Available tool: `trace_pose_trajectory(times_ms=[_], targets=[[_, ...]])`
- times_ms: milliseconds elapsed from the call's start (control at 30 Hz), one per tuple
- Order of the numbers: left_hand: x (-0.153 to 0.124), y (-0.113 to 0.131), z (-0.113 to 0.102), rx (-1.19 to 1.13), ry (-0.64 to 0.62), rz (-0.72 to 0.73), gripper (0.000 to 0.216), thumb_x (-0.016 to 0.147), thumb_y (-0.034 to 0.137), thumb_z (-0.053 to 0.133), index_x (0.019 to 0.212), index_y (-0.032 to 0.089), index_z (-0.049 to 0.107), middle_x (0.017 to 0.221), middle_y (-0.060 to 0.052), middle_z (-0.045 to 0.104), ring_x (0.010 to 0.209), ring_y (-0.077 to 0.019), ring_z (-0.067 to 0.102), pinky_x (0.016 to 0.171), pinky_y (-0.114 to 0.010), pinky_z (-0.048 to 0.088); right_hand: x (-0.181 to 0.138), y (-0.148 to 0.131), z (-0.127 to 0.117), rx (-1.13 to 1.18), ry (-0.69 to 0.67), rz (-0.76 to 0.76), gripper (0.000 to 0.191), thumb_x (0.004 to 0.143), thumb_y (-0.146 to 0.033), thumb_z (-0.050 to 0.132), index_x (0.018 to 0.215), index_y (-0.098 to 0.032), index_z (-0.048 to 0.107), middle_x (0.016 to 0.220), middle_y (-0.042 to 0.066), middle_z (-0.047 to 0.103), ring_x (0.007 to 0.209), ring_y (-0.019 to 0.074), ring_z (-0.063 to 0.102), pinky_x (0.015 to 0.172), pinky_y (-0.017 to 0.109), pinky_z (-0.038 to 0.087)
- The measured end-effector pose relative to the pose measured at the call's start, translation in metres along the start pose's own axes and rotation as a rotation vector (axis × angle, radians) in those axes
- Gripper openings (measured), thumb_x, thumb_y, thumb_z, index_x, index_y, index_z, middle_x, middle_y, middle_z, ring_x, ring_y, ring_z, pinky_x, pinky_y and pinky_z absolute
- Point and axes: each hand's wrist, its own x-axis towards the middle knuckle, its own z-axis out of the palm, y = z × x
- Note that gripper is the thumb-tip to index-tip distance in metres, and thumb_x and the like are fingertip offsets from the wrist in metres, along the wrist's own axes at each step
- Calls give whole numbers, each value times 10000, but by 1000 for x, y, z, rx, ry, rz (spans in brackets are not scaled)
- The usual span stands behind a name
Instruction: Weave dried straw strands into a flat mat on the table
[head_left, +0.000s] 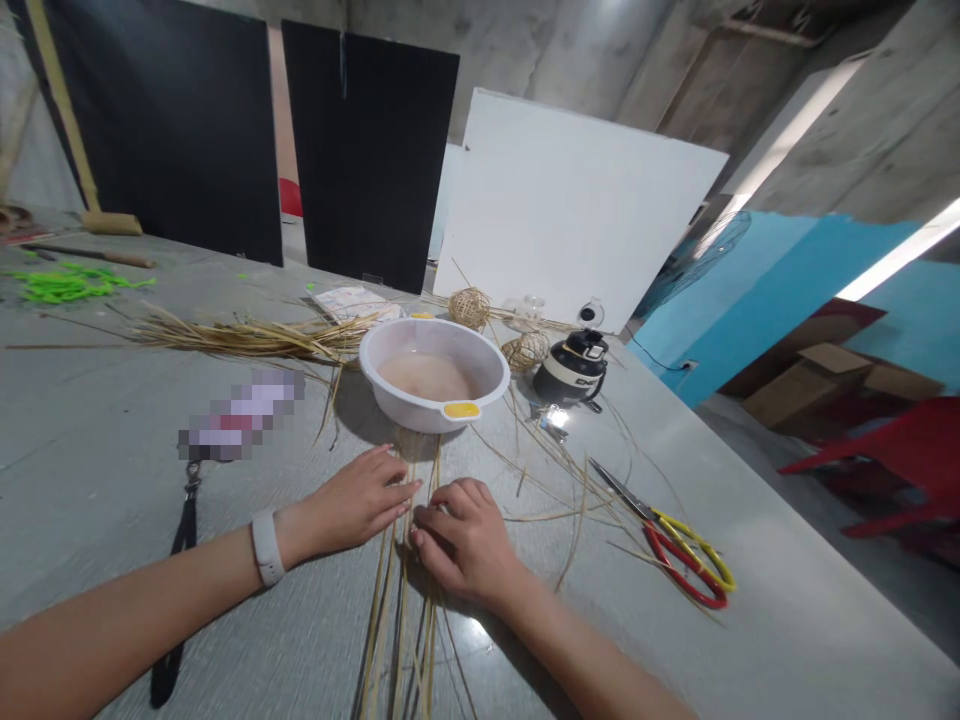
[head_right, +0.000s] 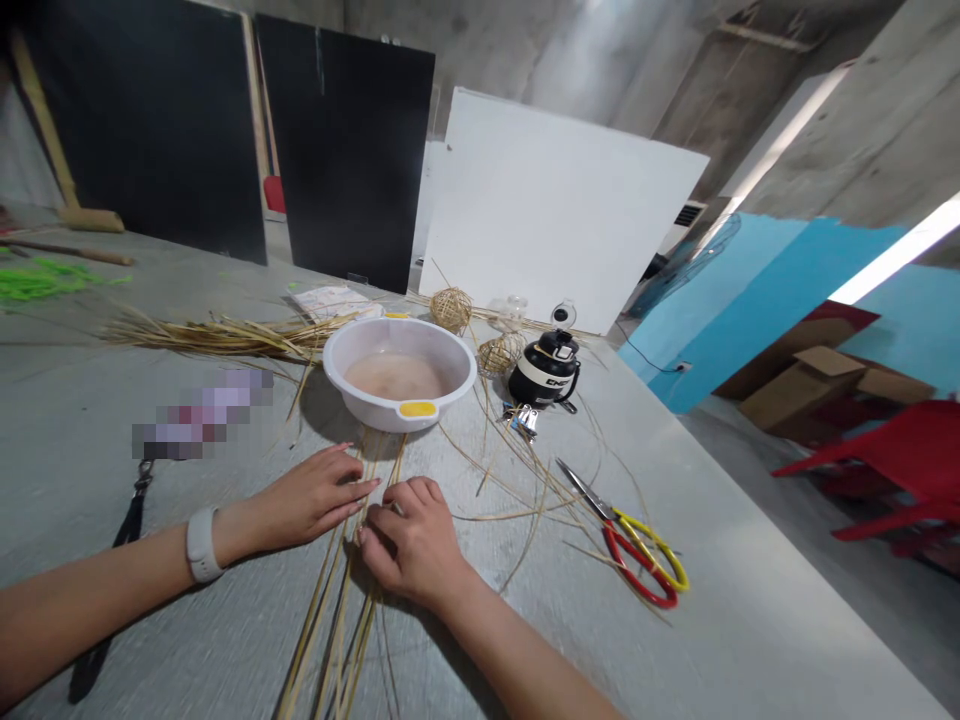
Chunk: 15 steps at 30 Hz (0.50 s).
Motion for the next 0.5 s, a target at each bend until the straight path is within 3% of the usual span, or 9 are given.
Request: trace_pose_trajectory(times_ms=[300, 500], targets=[[-1, -1, -1, 15, -4, 4, 300, 998, 259, 535, 1282, 223, 625, 1131, -79, 648, 1120, -256, 599, 1114, -520, 412, 1, 3, -4, -41, 73, 23, 237, 942, -247, 545, 789, -186, 716, 882, 65, 650, 848, 204, 514, 793, 378, 380], [-2, -3, 5, -90, -16, 28, 340, 1051, 277, 424, 1333, 201, 597, 1465, -104, 561, 1352, -227, 520, 1140, -432, 416, 1, 6, -3, -62, 75, 57, 207, 914, -250, 554, 792, -188, 709, 842, 59, 643, 831, 204, 515, 801, 384, 375]])
